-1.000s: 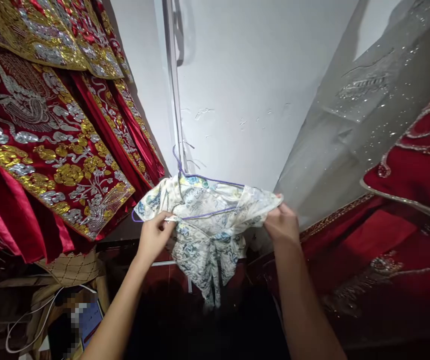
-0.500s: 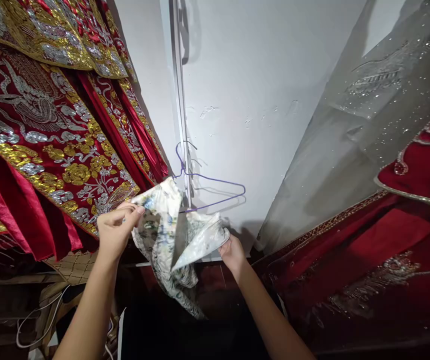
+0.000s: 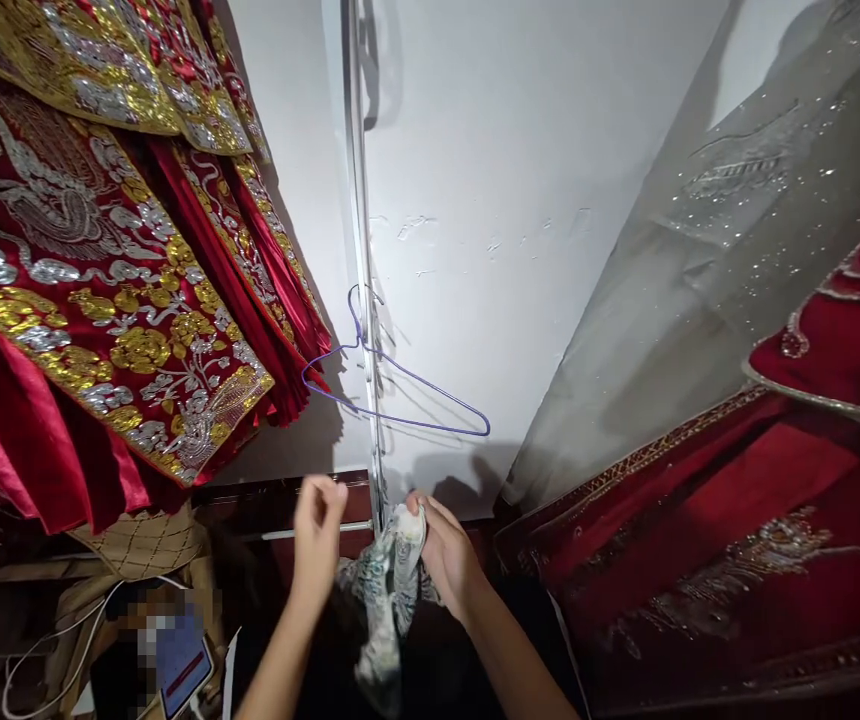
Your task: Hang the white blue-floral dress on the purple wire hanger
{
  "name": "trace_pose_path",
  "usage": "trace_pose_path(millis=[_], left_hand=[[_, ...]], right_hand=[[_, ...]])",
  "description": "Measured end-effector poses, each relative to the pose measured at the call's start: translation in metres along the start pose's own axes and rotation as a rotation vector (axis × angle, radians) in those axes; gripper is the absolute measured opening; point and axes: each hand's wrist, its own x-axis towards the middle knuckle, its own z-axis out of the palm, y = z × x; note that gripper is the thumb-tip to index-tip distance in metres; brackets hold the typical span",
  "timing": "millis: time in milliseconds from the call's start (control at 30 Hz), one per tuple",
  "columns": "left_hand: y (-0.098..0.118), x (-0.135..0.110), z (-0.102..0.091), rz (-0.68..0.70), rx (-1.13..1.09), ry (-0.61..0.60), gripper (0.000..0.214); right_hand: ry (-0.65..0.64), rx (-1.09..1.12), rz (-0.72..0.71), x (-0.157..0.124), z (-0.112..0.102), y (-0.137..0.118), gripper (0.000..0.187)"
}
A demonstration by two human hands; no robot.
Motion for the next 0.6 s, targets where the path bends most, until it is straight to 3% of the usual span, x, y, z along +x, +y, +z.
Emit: trace_pose_path(millis=[33, 100, 133, 200, 300, 433, 500, 600], left_hand=[[-0.002, -0.018, 0.007, -0.144, -0.089, -0.212, 0.040], [-0.002, -0.045, 0.019, -0.421, -0.257, -0.451, 0.056], [0.001, -0.052, 0.023, -0.534, -0.334, -0.508, 0.061], [0.010, -0.053, 0.028, -0.667, -0.473, -0.467, 0.064], [0.022, -0.036, 0.029, -0.708, -0.552, -0.339, 0.042], [0.034, -0.023, 0.023, -0.661, -0.451, -0.311, 0.022], [0.042, -0.025, 0.017, -0.642, -0.391, -0.409, 0.016], [0.061, -0.030, 0.007, -0.622, -0.239, -0.823, 0.013]], right_hand=[[0.008, -0.039, -0.026, -0.002, 0.000, -0.004, 0.034], [-0.044, -0.138, -0.027, -0.008, 0.002, -0.009, 0.035], [-0.101, -0.216, -0.020, -0.014, 0.006, -0.011, 0.035], [-0.259, -0.422, -0.012, -0.028, 0.015, -0.011, 0.037], [-0.475, -0.677, -0.008, -0.050, 0.026, -0.008, 0.039], [-0.578, -0.630, 0.081, -0.059, 0.015, -0.018, 0.025], [-0.487, -0.548, 0.038, -0.051, 0.002, -0.035, 0.022], [-0.313, -0.548, -0.141, -0.034, -0.010, -0.062, 0.019]])
